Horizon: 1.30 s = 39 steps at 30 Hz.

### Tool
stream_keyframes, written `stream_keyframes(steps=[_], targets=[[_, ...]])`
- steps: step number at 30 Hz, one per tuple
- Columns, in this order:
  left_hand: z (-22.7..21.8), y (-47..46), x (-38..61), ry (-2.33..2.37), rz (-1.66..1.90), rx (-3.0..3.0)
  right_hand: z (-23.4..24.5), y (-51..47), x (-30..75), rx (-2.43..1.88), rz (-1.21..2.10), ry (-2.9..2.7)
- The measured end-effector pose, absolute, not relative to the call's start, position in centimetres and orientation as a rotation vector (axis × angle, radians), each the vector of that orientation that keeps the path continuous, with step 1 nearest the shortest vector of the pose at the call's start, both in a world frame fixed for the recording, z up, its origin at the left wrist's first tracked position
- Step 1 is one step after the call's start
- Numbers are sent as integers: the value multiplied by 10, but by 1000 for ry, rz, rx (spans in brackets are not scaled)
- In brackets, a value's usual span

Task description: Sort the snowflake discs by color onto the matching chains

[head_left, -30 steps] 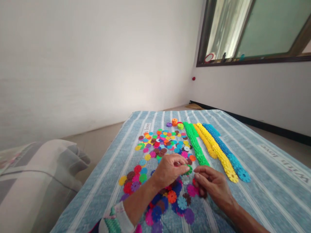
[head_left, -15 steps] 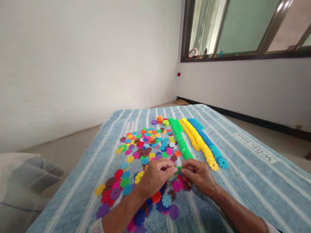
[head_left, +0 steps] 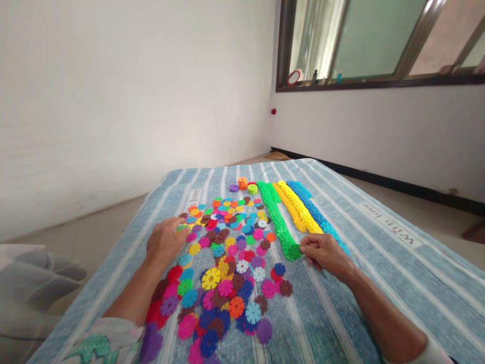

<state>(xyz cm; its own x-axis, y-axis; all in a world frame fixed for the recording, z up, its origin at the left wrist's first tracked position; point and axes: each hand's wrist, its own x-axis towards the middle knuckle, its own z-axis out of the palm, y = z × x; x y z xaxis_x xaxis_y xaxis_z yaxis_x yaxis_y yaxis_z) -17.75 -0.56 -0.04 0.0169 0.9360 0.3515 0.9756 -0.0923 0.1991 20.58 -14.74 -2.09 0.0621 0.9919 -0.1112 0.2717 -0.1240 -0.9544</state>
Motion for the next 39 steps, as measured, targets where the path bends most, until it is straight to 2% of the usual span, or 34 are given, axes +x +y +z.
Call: stream_keyframes(steps=[4,12,39], targets=[[-5,1,-192,-2115,-472,-2138,-29,-146,201,-1581,1098,-1379],[-20,8,-196,-2138,-384,-2160,-28,-150,196,-1723,800,-1599],[-14,-17,-183,-2248,-541,-2121,-44,-156,200,-1625,775,-1519]])
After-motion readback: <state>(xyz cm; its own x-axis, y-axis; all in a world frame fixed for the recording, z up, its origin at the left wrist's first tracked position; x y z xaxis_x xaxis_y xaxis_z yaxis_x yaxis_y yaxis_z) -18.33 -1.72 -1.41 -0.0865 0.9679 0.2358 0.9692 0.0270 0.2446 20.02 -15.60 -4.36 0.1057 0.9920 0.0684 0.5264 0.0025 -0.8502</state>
